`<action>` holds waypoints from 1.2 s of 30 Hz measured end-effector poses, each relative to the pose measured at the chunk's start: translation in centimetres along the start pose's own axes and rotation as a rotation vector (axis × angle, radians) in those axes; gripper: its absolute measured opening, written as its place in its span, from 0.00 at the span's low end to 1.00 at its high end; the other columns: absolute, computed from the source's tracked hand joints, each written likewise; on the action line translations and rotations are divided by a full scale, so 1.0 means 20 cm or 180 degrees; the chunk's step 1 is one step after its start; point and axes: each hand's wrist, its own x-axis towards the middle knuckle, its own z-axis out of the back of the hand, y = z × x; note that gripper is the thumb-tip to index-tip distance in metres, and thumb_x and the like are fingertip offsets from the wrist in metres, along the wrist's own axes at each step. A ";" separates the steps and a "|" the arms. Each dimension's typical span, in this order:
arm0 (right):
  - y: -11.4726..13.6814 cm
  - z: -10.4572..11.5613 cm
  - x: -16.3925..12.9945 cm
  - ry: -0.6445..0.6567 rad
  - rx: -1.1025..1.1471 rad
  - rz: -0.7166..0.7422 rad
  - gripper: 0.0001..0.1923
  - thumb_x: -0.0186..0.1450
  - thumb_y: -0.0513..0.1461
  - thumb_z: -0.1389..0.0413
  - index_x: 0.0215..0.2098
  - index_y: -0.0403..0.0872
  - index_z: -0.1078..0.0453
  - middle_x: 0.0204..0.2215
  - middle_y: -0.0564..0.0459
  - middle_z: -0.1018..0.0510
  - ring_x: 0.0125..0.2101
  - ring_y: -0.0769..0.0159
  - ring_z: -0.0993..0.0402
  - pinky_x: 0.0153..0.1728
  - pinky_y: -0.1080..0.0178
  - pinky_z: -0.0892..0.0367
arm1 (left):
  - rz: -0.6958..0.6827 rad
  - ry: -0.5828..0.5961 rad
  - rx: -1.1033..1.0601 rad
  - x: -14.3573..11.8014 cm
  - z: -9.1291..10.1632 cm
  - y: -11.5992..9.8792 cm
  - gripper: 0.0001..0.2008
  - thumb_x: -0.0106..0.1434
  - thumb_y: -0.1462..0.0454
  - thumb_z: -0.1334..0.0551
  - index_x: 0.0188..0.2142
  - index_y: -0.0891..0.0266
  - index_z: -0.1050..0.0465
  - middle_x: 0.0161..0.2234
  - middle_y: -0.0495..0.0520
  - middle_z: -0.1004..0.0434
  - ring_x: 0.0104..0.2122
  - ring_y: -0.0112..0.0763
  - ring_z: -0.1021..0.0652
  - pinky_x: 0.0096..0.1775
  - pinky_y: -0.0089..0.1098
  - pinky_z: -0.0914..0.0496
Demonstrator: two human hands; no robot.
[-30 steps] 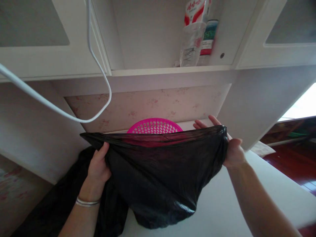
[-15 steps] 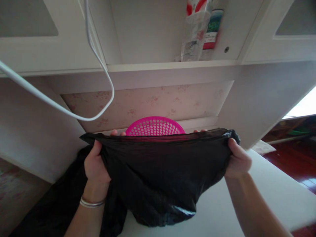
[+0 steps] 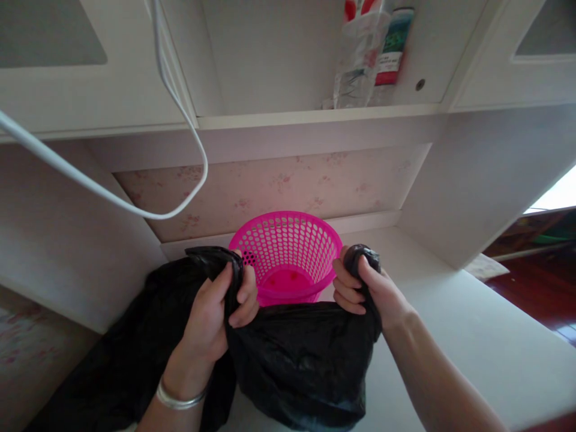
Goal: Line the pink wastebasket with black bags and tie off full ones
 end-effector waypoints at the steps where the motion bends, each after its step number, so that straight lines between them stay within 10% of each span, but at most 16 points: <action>1: 0.00 0.00 -0.01 0.0023 -0.0079 -0.0037 0.22 0.68 0.53 0.39 0.28 0.47 0.39 0.20 0.63 0.46 0.16 0.78 0.58 0.14 0.74 0.54 | -0.0066 -0.0110 0.0263 -0.01 -0.02 0.00 0.14 0.68 0.56 0.35 0.30 0.62 0.32 0.20 0.42 0.34 0.10 0.15 0.40 0.14 0.18 0.44; 11: -0.04 -0.10 -0.04 -0.0003 -0.0095 -0.0162 0.12 0.64 0.45 0.35 0.40 0.45 0.21 0.20 0.60 0.39 0.18 0.77 0.47 0.20 0.70 0.50 | -0.0142 -0.0812 0.0574 -0.06 -0.09 0.09 0.16 0.61 0.63 0.30 0.37 0.53 0.39 0.18 0.36 0.38 0.14 0.18 0.43 0.18 0.20 0.51; 18: -0.04 -0.15 -0.06 -0.0418 -0.2459 0.0356 0.12 0.73 0.45 0.43 0.46 0.50 0.20 0.33 0.52 0.24 0.35 0.69 0.28 0.38 0.66 0.32 | 0.0147 -0.0676 0.0265 -0.15 -0.11 0.12 0.21 0.50 0.64 0.32 0.46 0.64 0.24 0.25 0.47 0.28 0.23 0.25 0.31 0.27 0.28 0.37; 25: 0.04 -0.25 -0.14 -0.0644 -0.2918 0.1080 0.10 0.61 0.36 0.31 0.36 0.50 0.26 0.26 0.60 0.23 0.25 0.75 0.29 0.27 0.73 0.33 | -0.0482 -0.0730 0.0810 -0.17 -0.13 0.19 0.10 0.63 0.63 0.33 0.43 0.54 0.29 0.23 0.42 0.28 0.17 0.24 0.32 0.20 0.25 0.40; 30: 0.05 -0.28 -0.11 -0.0196 -0.3207 0.1260 0.11 0.59 0.35 0.29 0.31 0.48 0.28 0.25 0.59 0.24 0.24 0.75 0.30 0.26 0.73 0.33 | -0.0476 -0.0183 0.2299 -0.19 -0.13 0.21 0.10 0.69 0.65 0.41 0.34 0.58 0.21 0.26 0.47 0.27 0.21 0.25 0.28 0.26 0.28 0.34; 36: 0.08 -0.32 -0.10 0.0123 -0.2882 0.0610 0.08 0.60 0.37 0.30 0.36 0.46 0.22 0.32 0.52 0.19 0.31 0.68 0.21 0.33 0.68 0.24 | 0.0152 0.1260 0.2024 -0.19 -0.18 0.17 0.20 0.59 0.65 0.29 0.52 0.55 0.20 0.43 0.54 0.19 0.42 0.41 0.21 0.41 0.35 0.26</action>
